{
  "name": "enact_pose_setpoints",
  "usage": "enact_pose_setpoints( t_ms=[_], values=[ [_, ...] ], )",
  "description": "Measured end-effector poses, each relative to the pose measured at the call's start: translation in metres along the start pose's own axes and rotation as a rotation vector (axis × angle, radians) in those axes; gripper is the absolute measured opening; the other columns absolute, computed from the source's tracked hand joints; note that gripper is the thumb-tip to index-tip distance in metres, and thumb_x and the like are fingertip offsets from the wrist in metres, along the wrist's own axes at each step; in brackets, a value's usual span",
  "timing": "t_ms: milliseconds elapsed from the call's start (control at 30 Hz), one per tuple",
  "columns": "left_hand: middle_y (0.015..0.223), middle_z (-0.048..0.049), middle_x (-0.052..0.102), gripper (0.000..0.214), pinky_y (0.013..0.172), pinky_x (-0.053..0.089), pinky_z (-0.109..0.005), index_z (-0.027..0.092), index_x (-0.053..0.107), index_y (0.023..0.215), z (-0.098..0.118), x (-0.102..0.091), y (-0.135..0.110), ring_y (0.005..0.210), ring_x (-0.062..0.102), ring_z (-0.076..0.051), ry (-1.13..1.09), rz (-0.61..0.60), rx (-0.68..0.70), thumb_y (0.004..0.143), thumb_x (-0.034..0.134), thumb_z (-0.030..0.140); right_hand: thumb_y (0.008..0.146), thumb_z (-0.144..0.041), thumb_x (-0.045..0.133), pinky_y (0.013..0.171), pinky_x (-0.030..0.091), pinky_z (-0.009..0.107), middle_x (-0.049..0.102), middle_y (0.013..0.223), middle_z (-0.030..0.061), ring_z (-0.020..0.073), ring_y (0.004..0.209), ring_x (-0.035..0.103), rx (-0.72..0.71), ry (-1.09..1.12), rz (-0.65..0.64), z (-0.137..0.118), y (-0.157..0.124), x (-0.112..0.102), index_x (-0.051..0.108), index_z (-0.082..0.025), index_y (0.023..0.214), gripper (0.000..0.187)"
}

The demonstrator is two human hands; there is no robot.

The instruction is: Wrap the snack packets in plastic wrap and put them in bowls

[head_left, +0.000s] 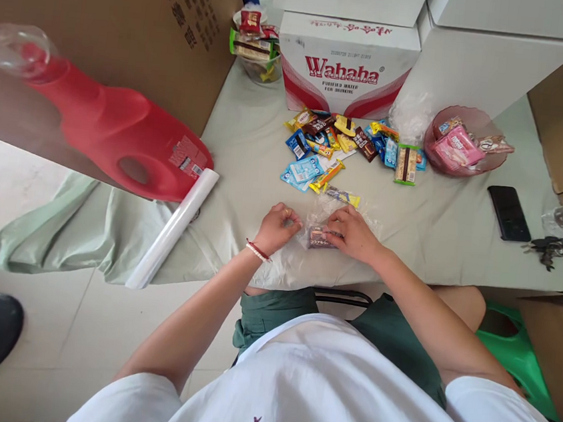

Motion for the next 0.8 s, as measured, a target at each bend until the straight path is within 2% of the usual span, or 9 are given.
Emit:
enact_pose_setpoints(
  t_ms=[67,133,200,300,400,467,567,700,800],
  values=[
    [0.094,-0.0059,0.064,0.019,0.085,0.055,-0.039,0.021,0.059,0.07,0.001,-0.006,-0.005,0.096,0.066,-0.024,-0.304,0.024,-0.066,0.071,0.069,0.037,0.1,-0.032,0.064,0.094,0.044,0.041,0.069,0.104,0.01,0.0264,0.101,0.052,-0.011,0.047,0.021,0.006,0.002,0.006,0.081,-0.022,0.103,0.02],
    [0.098,-0.0057,0.066,0.026,0.073,0.056,-0.035,0.021,0.056,0.074,0.002,-0.01,-0.008,0.089,0.069,-0.022,-0.578,0.0,-0.215,0.073,0.067,0.045,0.101,-0.031,0.062,0.09,0.044,0.039,0.067,0.1,0.0095,0.0243,0.095,0.053,-0.012,0.076,0.019,0.01,0.002,0.009,0.08,-0.021,0.103,0.021],
    [0.097,-0.0055,0.067,0.036,0.059,0.051,-0.031,0.021,0.057,0.082,0.005,-0.012,-0.007,0.075,0.069,-0.019,-0.688,-0.058,-0.389,0.078,0.064,0.056,0.102,-0.03,0.06,0.088,0.044,0.037,0.065,0.098,0.0092,0.0231,0.092,0.054,-0.007,0.093,0.008,0.013,0.002,0.011,0.078,-0.019,0.102,0.022],
    [0.089,-0.0036,0.068,0.046,0.049,0.04,-0.026,0.02,0.061,0.09,0.011,-0.009,0.0,0.059,0.063,-0.015,-0.536,-0.165,-0.47,0.075,0.074,0.062,0.103,-0.031,0.059,0.087,0.043,0.036,0.065,0.096,0.009,0.0228,0.091,0.055,-0.012,0.103,-0.002,0.012,0.003,0.012,0.077,-0.018,0.101,0.022],
    [0.075,0.0011,0.065,0.047,0.054,0.038,-0.025,0.018,0.067,0.088,0.014,-0.003,0.011,0.058,0.056,-0.012,-0.295,-0.237,-0.352,0.062,0.088,0.052,0.102,-0.031,0.06,0.087,0.042,0.035,0.067,0.094,0.0086,0.0224,0.089,0.054,-0.029,0.11,-0.007,0.012,0.004,0.012,0.076,-0.018,0.1,0.021],
    [0.064,0.0038,0.059,0.037,0.056,0.036,-0.025,0.018,0.066,0.074,0.012,0.0,0.015,0.059,0.05,-0.011,-0.193,-0.187,-0.302,0.061,0.087,0.046,0.101,-0.03,0.06,0.088,0.042,0.035,0.069,0.093,0.0082,0.0221,0.088,0.055,-0.034,0.12,-0.01,0.014,0.004,0.012,0.075,-0.018,0.099,0.019],
    [0.053,0.0056,0.049,0.03,0.055,0.031,-0.025,0.02,0.057,0.061,0.003,0.001,0.013,0.054,0.042,-0.01,-0.164,-0.071,-0.336,0.073,0.073,0.043,0.101,-0.03,0.06,0.088,0.042,0.034,0.071,0.094,0.0077,0.0218,0.089,0.056,-0.022,0.148,-0.005,0.017,0.005,0.013,0.074,-0.019,0.1,0.018],
    [0.048,0.0052,0.044,0.026,0.051,0.031,-0.027,0.022,0.051,0.06,-0.016,-0.012,-0.003,0.048,0.041,-0.012,-0.153,0.051,-0.437,0.08,0.06,0.037,0.103,-0.03,0.054,0.085,0.041,0.031,0.071,0.091,0.0065,0.0204,0.088,0.059,-0.001,0.191,-0.023,0.018,0.006,0.012,0.071,-0.018,0.098,0.021],
    [0.055,0.002,0.051,0.018,0.055,0.036,-0.031,0.023,0.054,0.064,-0.022,-0.026,-0.021,0.053,0.047,-0.015,-0.101,0.181,-0.479,0.08,0.059,0.03,0.106,-0.034,0.046,0.075,0.037,0.028,0.067,0.084,0.0051,0.0189,0.082,0.058,0.059,0.177,-0.065,0.015,0.008,0.009,0.067,-0.018,0.091,0.03]
  ],
)
Point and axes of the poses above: each hand's wrist, its own y-axis towards the middle knuckle, its own x-axis out of the palm, z = x × y, the point moved 1 cm from there along y, towards the middle knuckle
